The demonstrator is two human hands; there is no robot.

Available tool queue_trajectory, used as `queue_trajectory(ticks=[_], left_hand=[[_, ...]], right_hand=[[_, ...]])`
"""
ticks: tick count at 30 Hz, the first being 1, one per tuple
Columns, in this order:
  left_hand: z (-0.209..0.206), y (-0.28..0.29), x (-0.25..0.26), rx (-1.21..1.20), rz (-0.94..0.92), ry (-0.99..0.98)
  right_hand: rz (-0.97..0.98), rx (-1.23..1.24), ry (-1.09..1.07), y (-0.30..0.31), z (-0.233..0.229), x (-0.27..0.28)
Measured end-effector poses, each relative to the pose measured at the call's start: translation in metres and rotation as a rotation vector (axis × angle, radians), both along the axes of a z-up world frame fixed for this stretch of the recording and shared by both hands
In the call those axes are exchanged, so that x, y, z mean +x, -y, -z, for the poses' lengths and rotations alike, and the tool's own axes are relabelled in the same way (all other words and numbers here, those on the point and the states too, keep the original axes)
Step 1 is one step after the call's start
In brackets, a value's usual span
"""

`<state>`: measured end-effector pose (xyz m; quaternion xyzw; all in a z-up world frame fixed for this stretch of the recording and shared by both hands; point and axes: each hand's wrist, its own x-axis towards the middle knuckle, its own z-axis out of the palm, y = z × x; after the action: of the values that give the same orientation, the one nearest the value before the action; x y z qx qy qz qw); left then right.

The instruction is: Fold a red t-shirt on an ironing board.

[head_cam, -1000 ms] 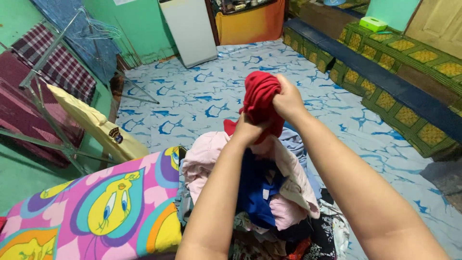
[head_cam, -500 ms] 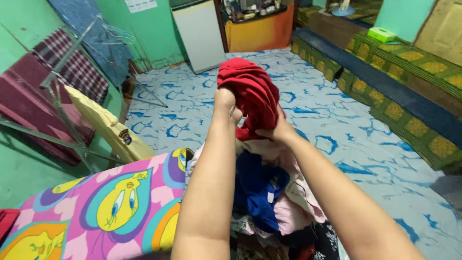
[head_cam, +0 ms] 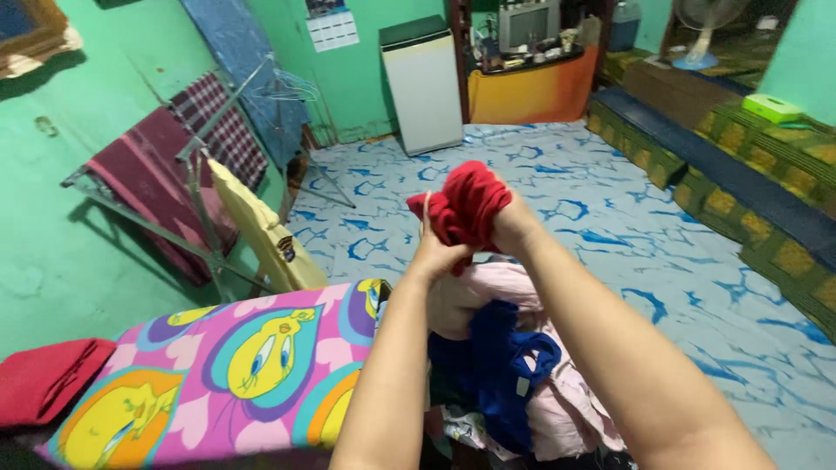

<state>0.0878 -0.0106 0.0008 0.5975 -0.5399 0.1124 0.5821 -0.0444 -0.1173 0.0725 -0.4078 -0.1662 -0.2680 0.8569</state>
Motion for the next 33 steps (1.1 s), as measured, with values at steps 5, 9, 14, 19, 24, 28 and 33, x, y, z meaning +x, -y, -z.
queue_trajectory(ticks=[5,9,14,19,24,28,33], left_hand=[[-0.064,-0.018,0.016,-0.262,0.472,-0.862],[-0.118,-0.061,0.013,-0.400,0.446,-1.053],[-0.133,-0.110,0.015,-0.376,0.388,-0.661],[-0.134,-0.167,0.022,-0.360,0.220,-0.070],[-0.133,-0.238,0.044,-0.369,0.087,-0.160],[-0.152,-0.323,0.042,-0.642,0.560,-0.760],[-0.146,-0.440,0.032,-0.574,0.402,-0.546]], right_hand=[[0.252,-0.321,-0.038,-0.074,-0.056,-0.010],[0.901,-0.710,-0.164,-0.115,-0.079,-0.011],[1.091,-0.862,-0.288,-0.094,-0.031,0.023],[0.886,-0.663,-0.389,-0.109,-0.013,0.058],[0.605,-0.549,-0.440,-0.177,-0.033,0.091],[0.463,-0.494,-0.242,-0.251,-0.053,0.104],[0.404,-0.491,-0.128,-0.350,-0.057,0.107]])
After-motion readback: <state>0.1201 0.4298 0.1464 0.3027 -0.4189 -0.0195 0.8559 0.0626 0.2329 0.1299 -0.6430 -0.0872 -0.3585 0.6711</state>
